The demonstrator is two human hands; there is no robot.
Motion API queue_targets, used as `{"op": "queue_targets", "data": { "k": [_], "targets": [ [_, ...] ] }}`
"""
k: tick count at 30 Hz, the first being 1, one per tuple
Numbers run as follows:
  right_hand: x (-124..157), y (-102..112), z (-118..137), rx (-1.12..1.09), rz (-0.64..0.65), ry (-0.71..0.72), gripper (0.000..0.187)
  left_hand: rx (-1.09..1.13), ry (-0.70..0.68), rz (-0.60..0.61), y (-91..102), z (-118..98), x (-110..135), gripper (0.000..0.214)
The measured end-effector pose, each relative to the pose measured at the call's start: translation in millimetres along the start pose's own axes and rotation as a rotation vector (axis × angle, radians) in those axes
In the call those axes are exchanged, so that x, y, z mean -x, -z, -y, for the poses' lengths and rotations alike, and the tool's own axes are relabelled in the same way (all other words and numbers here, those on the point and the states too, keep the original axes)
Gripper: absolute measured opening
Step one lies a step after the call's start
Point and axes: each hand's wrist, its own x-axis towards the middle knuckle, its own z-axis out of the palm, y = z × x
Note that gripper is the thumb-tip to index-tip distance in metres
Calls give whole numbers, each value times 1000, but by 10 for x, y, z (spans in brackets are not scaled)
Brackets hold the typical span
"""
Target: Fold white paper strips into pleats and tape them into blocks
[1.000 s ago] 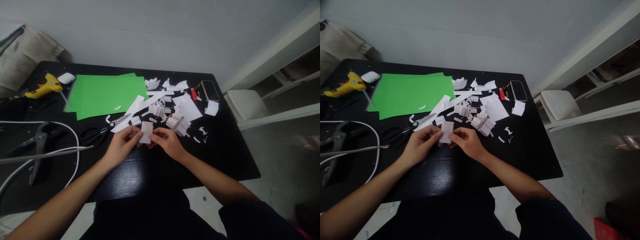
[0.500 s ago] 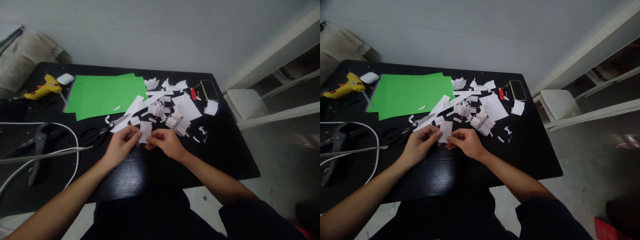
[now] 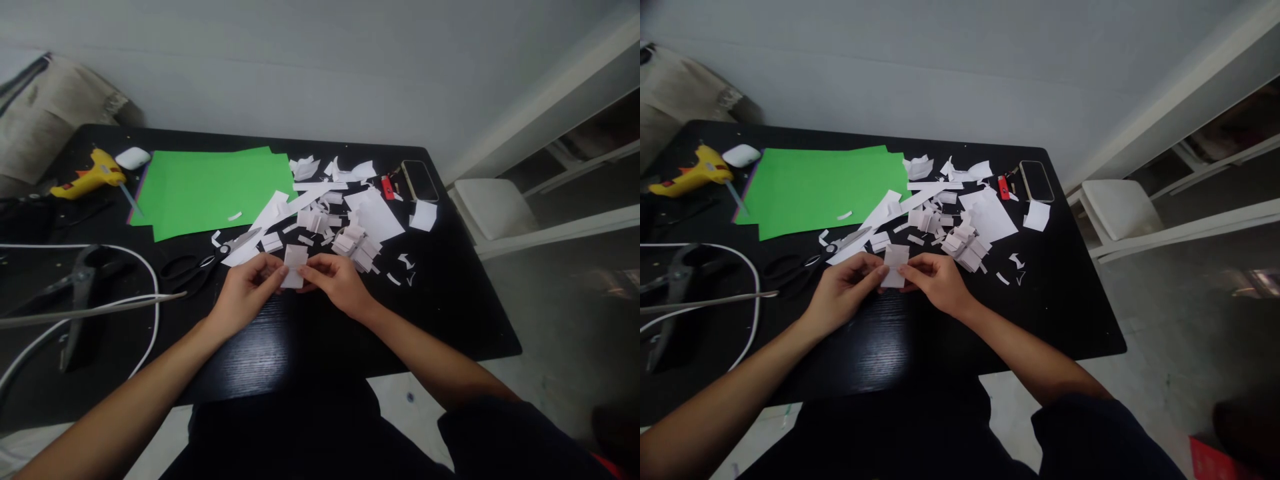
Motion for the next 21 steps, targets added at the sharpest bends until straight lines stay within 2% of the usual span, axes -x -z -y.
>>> {"op": "queue_targets", "data": {
  "k": [8,21],
  "targets": [
    [-3,-6,-23,41,-34,83,33,18,3,27,-4,9,-1,22],
    [12,-22,-3,48,-58,95,30,169,44,24,-19,-77,-22,17]
  ]
}}
